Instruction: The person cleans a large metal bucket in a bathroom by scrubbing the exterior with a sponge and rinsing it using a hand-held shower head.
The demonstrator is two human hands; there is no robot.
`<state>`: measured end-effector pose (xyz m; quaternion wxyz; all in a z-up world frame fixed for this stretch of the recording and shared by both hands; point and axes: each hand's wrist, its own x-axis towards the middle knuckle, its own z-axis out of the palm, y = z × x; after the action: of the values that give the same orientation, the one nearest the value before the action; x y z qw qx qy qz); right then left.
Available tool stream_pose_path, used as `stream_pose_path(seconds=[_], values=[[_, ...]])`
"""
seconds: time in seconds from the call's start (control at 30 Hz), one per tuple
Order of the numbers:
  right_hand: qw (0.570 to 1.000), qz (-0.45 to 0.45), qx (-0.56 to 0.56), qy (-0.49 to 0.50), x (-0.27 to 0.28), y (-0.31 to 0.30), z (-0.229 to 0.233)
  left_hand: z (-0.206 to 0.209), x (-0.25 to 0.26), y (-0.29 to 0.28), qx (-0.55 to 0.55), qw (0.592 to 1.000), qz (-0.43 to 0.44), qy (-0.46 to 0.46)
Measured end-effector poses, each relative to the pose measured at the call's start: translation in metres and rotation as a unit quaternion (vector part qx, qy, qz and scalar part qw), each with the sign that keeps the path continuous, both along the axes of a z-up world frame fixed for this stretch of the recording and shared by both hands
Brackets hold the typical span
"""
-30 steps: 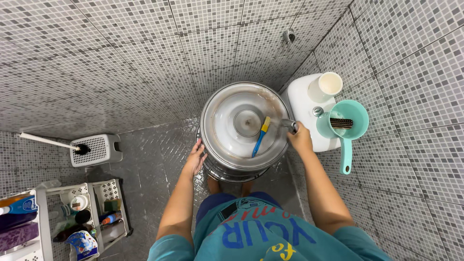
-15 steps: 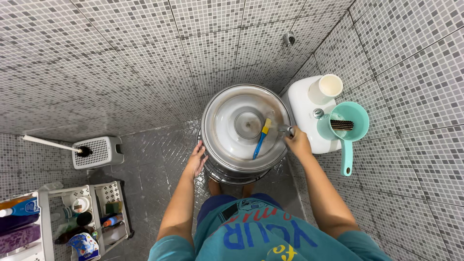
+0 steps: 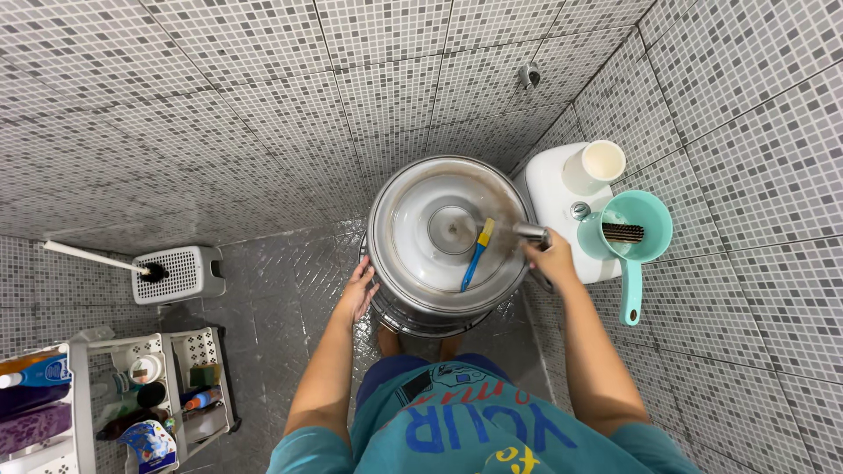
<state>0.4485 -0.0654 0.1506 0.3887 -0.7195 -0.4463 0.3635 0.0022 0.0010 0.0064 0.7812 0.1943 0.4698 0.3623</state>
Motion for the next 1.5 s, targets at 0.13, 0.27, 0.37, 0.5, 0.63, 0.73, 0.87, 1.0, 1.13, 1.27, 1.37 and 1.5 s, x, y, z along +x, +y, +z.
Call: stream_pose_path(seconds=[0.13,0.27,0.37,0.5,0.63,0.73,0.87,1.0,1.13,1.27,1.37,1.5], values=[[0.986,0.015,-0.041,0.162,0.021,0.015,0.021,0.001,0.0,0.001,-0.002,0.999,-0.008,0.031],[0.979,0.064,0.089,0.172,0.03,0.034,0.041,0.001,0.001,0.001,-0.001,1.0,-0.006,0.025],[0.989,0.052,0.093,0.101,0.025,0.042,0.055,0.001,0.001,0.0,-0.002,1.0,-0.008,0.021],[0.995,0.006,0.076,0.068,0.02,0.053,0.039,0.001,0.002,0.002,0.0,1.0,-0.011,0.024],[0.993,-0.042,0.109,0.016,0.016,0.057,0.023,0.0,0.003,0.002,-0.009,1.0,-0.004,0.023],[0.994,-0.078,0.064,0.03,0.011,0.063,0.02,-0.001,0.002,0.0,-0.004,1.0,-0.006,0.022],[0.985,0.008,0.172,-0.004,0.002,0.079,0.015,0.0,0.003,0.001,-0.005,1.0,-0.008,0.022],[0.986,0.026,0.159,-0.047,-0.018,0.098,0.016,0.001,0.003,0.002,-0.006,1.0,-0.002,0.018],[0.976,0.116,0.184,-0.033,-0.042,0.102,0.023,0.0,0.003,0.001,-0.008,1.0,-0.005,0.022],[0.985,0.13,0.114,0.007,-0.061,0.101,0.034,-0.002,0.003,0.0,-0.005,1.0,-0.004,0.018],[0.987,0.125,0.097,0.014,-0.067,0.103,0.038,-0.004,0.003,0.001,-0.008,1.0,-0.007,0.022],[0.988,0.134,0.074,-0.005,-0.066,0.1,0.041,-0.007,0.001,0.0,-0.012,0.999,-0.013,0.027]])
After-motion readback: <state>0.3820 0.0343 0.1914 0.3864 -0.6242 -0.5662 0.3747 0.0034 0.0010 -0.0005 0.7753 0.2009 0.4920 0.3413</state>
